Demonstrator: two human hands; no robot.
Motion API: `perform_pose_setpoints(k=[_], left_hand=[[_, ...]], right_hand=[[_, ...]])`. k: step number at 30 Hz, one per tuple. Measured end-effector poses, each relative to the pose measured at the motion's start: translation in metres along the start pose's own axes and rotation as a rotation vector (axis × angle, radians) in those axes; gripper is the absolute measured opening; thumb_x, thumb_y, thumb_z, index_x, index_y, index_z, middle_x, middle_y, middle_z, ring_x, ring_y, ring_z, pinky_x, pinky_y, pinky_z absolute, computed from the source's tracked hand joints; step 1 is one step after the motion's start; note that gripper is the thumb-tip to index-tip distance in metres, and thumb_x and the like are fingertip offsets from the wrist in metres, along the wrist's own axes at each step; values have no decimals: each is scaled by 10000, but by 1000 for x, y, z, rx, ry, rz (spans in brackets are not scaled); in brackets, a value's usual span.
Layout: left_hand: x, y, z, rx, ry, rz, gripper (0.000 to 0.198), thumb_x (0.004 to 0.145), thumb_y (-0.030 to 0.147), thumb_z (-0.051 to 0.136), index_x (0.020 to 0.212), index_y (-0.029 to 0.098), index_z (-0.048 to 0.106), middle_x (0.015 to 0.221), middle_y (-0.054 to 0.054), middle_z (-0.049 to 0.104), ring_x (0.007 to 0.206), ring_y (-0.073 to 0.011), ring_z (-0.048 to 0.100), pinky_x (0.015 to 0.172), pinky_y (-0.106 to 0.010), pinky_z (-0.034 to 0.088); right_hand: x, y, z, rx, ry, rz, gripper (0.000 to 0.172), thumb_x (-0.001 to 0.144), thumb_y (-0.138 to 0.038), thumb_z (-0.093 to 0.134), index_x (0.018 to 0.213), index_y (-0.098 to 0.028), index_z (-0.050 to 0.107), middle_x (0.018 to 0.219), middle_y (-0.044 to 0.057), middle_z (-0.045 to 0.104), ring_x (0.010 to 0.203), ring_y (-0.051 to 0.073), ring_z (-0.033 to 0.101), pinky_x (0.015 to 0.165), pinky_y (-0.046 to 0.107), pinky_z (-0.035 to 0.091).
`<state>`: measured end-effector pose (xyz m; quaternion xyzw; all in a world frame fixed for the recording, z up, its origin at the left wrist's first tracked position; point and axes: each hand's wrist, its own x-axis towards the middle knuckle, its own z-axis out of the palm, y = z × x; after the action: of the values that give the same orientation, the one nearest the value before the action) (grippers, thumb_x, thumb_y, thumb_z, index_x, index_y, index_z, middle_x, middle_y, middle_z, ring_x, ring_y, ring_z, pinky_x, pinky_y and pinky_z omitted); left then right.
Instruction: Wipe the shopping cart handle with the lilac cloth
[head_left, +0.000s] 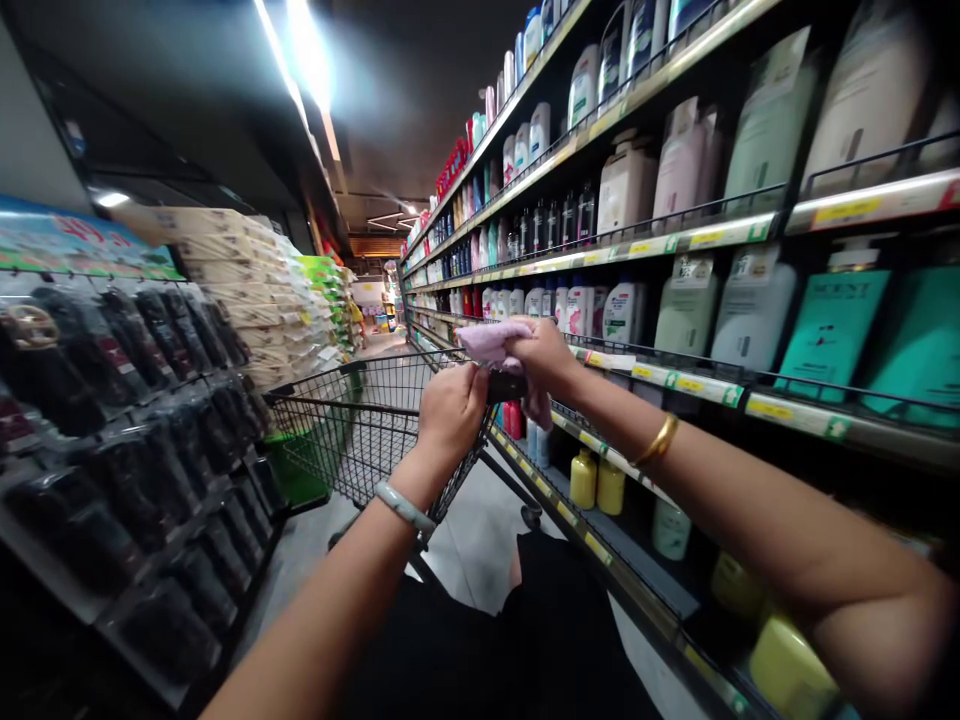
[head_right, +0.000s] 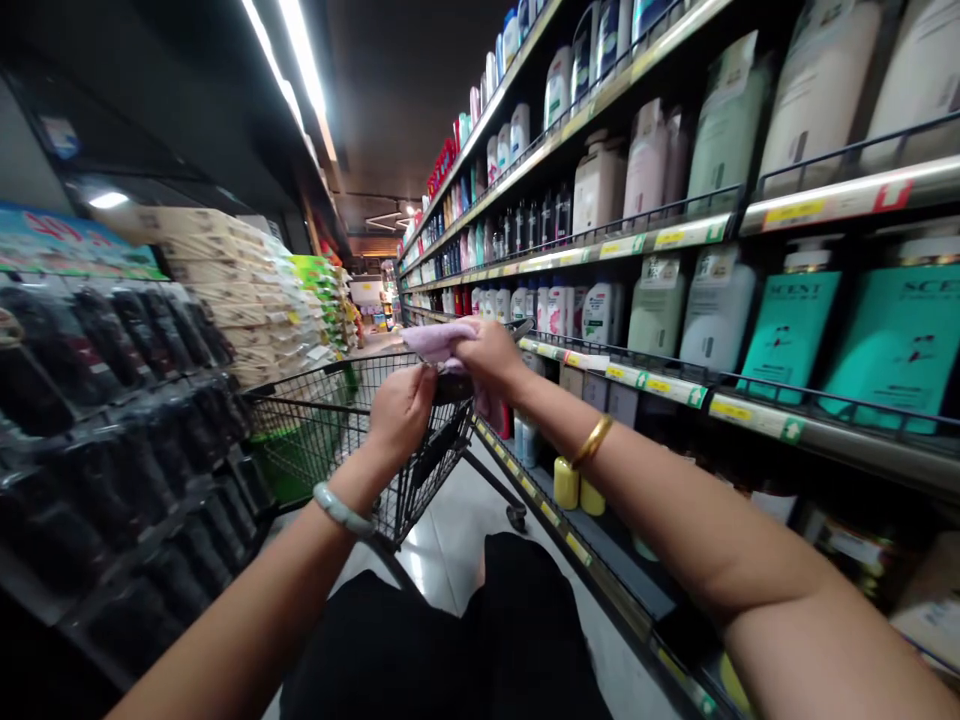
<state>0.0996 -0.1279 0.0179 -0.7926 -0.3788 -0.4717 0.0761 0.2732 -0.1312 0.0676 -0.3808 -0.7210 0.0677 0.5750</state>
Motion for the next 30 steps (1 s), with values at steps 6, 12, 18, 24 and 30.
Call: perform_pose_setpoints(k=[6,12,18,24,30], left_hand=[[-14,-27,-3,-9,267,15,539,1057,515,214,681,236,480,719,-68,619,713,-205,533,696,-343,352],[-20,-56,-18,-88,426,10,523,1030,564,301,677,233,501,684,-48,590,687,-203,516,659,-332,354],[-34,-79,-40,-216,413,-49,546,1026,602,320,731,214,567,725,-37,597,708,-187,533,684,-322,388],[-38,-80,-50,-328,433,-89,530,1012,598,359,694,215,542,686,-14,565,673,-162,512,670,-311,386],[-42,-91,-62,-353,423,-88,511,1014,575,382,697,219,568,664,1,540,643,-160,485,641,-311,373]], right_hand=[[7,13,4,-343,-48,-37,217,801,-181,553,859,-160,761,985,84,744,979,229,668,926,322,505],[16,-46,35,-326,-368,-155,258,947,-352,606,1062,-241,808,1309,13,711,1193,193,650,1001,249,486],[7,-57,51,-231,-439,-191,393,1039,-441,470,970,-234,797,953,19,768,893,150,677,792,226,453],[5,-54,67,-551,-267,-74,420,978,-443,494,804,-188,779,791,44,721,726,153,585,658,282,325],[5,-47,65,-500,-291,-275,539,1046,-548,400,943,-220,815,956,53,757,842,162,615,700,282,328]])
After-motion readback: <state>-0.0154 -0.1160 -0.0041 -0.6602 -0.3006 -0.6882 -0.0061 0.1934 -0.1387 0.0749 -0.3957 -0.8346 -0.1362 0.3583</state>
